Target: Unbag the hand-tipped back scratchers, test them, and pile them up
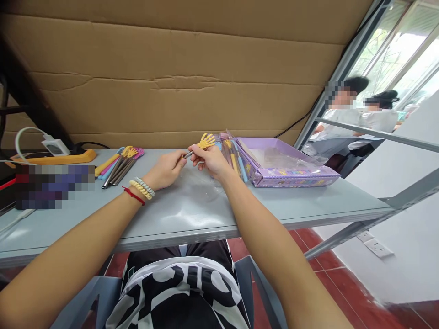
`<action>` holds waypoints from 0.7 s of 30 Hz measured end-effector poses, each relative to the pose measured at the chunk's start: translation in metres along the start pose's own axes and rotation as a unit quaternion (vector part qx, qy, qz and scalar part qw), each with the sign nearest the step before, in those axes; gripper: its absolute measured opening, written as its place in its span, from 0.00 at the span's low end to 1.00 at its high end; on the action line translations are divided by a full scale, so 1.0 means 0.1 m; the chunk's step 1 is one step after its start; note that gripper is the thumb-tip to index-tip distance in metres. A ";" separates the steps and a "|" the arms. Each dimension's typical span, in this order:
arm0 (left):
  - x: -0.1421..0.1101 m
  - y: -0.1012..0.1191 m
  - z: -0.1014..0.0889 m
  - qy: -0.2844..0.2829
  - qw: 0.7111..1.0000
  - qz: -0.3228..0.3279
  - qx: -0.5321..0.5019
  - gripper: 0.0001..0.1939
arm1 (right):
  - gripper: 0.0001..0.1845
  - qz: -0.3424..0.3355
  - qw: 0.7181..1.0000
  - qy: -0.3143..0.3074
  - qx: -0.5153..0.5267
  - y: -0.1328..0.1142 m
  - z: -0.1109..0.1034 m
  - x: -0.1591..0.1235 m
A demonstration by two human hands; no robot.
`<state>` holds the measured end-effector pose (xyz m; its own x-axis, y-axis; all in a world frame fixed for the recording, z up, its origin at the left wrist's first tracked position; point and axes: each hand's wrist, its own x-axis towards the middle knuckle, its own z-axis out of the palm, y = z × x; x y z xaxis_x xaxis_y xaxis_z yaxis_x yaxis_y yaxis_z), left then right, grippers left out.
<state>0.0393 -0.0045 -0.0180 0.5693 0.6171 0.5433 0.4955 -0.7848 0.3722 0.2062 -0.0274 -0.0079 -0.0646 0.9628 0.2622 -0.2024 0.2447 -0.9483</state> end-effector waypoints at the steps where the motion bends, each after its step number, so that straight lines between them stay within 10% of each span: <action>1: 0.00 0.01 0.00 -0.003 1.000 0.006 0.001 0.13 | 0.21 0.001 1.000 -0.006 -0.009 0.01 0.01 0.00; 13: -0.05 0.09 -0.09 -0.026 0.998 -0.051 0.034 0.22 | 0.25 0.030 0.997 -0.060 -0.025 -0.03 0.02 -0.05; 21: -0.03 0.06 -0.08 0.000 1.000 0.016 0.024 0.17 | 0.18 -0.065 0.992 -0.045 -0.098 0.00 0.02 -0.06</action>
<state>0.0349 -0.0119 -0.0113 0.5856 0.5915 0.5542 0.5080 -0.8006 0.3178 0.2044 -0.0332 -0.0089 -0.1391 0.9096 0.3916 -0.0212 0.3926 -0.9195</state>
